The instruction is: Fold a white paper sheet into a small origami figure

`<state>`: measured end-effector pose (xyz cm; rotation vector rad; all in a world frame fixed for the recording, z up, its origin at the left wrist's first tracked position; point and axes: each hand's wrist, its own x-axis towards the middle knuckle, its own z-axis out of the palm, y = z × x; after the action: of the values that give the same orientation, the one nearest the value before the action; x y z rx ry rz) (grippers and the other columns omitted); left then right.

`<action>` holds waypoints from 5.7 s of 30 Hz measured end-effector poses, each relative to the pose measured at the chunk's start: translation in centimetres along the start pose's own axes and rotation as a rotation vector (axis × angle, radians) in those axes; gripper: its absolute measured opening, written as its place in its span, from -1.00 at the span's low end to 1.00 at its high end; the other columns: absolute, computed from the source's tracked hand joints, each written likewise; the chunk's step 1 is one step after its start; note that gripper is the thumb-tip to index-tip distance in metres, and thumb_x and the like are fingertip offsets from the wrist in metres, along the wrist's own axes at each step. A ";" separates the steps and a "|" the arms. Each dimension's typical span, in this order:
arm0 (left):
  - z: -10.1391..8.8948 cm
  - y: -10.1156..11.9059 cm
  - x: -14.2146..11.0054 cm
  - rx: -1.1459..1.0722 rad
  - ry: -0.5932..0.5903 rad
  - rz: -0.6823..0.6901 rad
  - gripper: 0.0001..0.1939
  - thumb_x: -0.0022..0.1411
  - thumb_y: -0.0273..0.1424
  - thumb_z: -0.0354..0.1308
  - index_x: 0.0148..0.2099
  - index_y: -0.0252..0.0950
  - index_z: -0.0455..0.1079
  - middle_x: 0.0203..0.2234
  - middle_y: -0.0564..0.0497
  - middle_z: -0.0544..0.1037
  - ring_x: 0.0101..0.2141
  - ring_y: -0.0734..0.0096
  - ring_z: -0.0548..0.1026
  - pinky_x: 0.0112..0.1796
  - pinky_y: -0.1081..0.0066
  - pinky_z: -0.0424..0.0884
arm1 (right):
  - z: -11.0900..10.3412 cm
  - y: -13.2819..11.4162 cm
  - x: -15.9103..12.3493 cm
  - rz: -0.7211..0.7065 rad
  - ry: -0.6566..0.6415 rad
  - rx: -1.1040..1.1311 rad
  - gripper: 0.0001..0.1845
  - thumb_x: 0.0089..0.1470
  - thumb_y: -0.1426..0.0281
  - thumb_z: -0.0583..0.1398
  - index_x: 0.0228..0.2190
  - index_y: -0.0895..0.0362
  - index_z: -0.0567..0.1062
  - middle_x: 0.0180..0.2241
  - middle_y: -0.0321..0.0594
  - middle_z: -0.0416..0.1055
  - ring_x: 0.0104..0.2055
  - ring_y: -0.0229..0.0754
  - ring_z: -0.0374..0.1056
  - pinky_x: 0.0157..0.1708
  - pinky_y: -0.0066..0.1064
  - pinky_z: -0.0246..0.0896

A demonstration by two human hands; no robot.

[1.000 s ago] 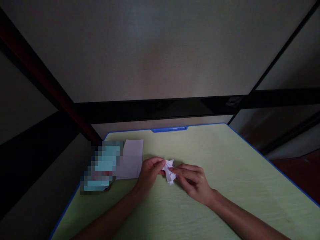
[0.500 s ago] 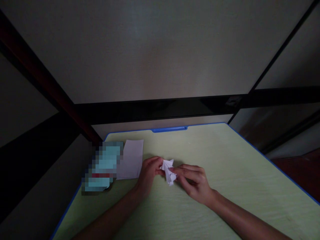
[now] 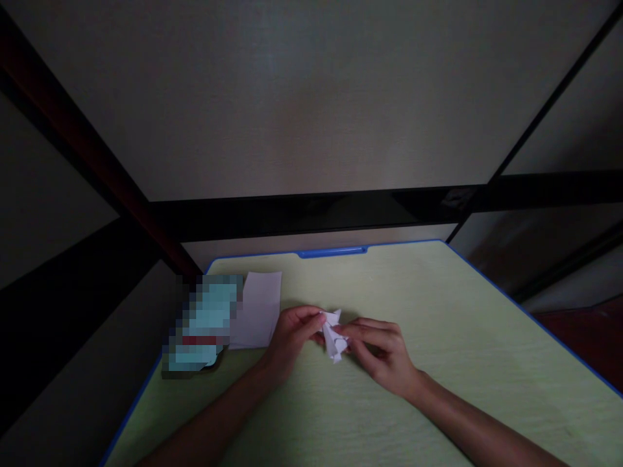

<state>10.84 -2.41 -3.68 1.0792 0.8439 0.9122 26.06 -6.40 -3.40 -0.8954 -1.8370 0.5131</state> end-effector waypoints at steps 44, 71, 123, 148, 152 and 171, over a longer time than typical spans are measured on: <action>0.1 -0.3 0.0 -0.090 0.026 0.018 -0.83 -0.05 -0.40 0.09 -0.55 -0.42 0.38 -0.65 0.01 0.44 -0.59 0.48 0.36 -0.53 0.47 0.31 | 0.1 0.2 -0.4 -0.139 0.005 -0.099 -0.71 -0.10 0.61 0.05 -0.31 0.17 0.44 -0.52 -0.17 0.40 -0.54 -0.30 0.29 -0.59 -0.53 0.19; 0.5 0.5 -0.5 0.214 0.087 0.127 -0.81 -0.07 -0.40 0.09 -0.65 -0.37 0.32 -0.75 0.12 0.32 -0.63 0.54 0.26 -0.56 0.55 0.18 | 0.1 0.1 -0.2 -0.231 -0.032 -0.184 -0.69 -0.08 0.61 0.02 -0.27 0.20 0.41 -0.48 -0.13 0.41 -0.49 -0.27 0.32 -0.55 -0.49 0.25; -0.3 1.4 0.1 0.225 -0.031 0.003 -0.83 -0.10 -0.38 0.10 -0.59 -0.40 0.37 -0.71 0.09 0.39 -0.62 0.54 0.32 -0.54 0.55 0.24 | 0.1 -0.2 0.0 -0.024 -0.057 -0.012 -0.74 -0.06 0.55 0.02 -0.35 0.19 0.47 -0.54 -0.16 0.39 -0.54 -0.30 0.28 -0.57 -0.52 0.17; -0.2 0.2 0.2 0.175 0.052 -0.036 -0.79 -0.11 -0.34 0.13 -0.57 -0.42 0.38 -0.69 0.03 0.45 -0.63 0.51 0.35 -0.56 0.52 0.26 | 0.4 1.5 0.7 0.573 -0.071 0.701 -0.77 -0.10 0.34 0.13 -0.34 0.19 0.33 -0.59 -0.28 0.37 -0.56 -0.31 0.33 -0.61 -0.53 0.20; -0.1 0.6 0.2 0.304 0.035 0.021 -0.77 -0.11 -0.33 0.13 -0.63 -0.41 0.37 -0.75 0.05 0.41 -0.66 0.54 0.31 -0.60 0.55 0.22 | -0.1 2.2 1.2 0.738 -0.206 0.793 -0.74 -0.11 0.29 0.13 -0.61 0.27 0.36 -0.74 -0.32 0.31 -0.73 -0.39 0.27 -0.76 -0.63 0.09; -0.5 1.1 0.2 0.273 -0.164 -0.143 -0.72 -0.33 -0.47 0.25 -0.44 -0.42 0.33 -0.61 0.08 0.42 -0.58 0.53 0.34 -0.57 0.56 0.23 | -0.3 2.3 1.5 0.811 -0.100 0.779 -0.81 -0.26 0.37 0.24 -0.65 0.28 0.47 -0.73 -0.28 0.39 -0.70 -0.43 0.27 -0.66 -0.62 0.17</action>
<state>10.23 -1.78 -2.77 1.2928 0.9130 0.5905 26.80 -3.83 -3.95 -1.0216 -1.1029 1.6573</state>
